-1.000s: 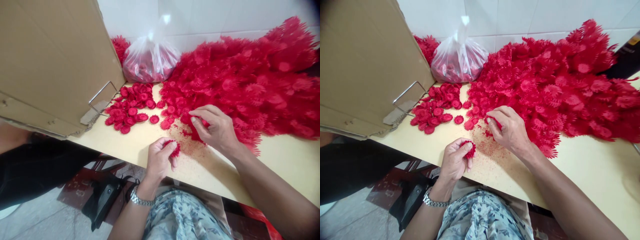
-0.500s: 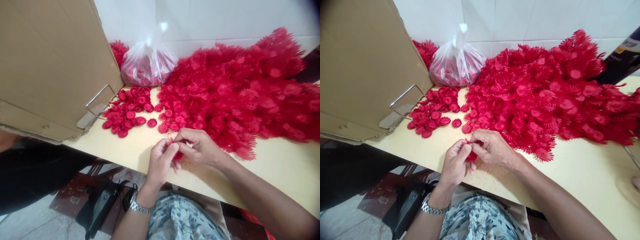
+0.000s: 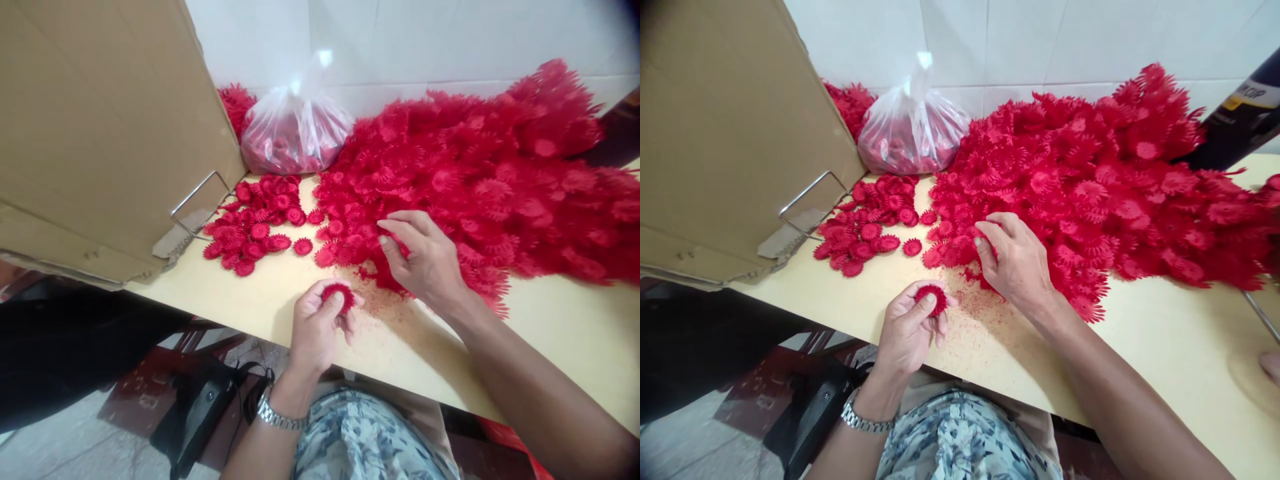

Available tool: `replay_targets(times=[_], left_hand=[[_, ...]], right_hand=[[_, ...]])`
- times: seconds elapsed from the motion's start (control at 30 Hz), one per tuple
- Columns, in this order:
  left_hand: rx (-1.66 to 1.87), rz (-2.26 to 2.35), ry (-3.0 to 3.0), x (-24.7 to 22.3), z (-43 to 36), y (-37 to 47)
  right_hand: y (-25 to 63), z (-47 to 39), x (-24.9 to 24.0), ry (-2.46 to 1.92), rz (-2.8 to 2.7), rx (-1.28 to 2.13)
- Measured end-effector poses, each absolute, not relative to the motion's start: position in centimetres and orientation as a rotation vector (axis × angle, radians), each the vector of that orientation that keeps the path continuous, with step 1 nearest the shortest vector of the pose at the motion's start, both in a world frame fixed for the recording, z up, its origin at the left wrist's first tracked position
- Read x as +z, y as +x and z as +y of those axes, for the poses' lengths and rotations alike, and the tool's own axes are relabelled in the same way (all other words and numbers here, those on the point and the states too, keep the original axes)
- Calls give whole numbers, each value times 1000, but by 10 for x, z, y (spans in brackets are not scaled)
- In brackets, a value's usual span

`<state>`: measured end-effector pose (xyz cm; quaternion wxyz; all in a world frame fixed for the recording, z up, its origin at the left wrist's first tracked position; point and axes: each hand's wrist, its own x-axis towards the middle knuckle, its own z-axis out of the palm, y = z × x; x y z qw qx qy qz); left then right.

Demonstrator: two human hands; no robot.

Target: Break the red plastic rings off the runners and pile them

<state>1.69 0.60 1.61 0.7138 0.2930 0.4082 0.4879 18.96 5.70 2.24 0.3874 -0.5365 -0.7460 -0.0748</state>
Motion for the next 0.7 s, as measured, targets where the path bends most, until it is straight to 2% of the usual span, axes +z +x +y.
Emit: replay_targets(times=[0.37,0.7], left_hand=[[1043,1022,696,15,2,16],[1005,1152,766,10,3,13]], right_hand=[[167,38,37,-1022,-1913,756],[156,31,32,-894,-1793,1423]])
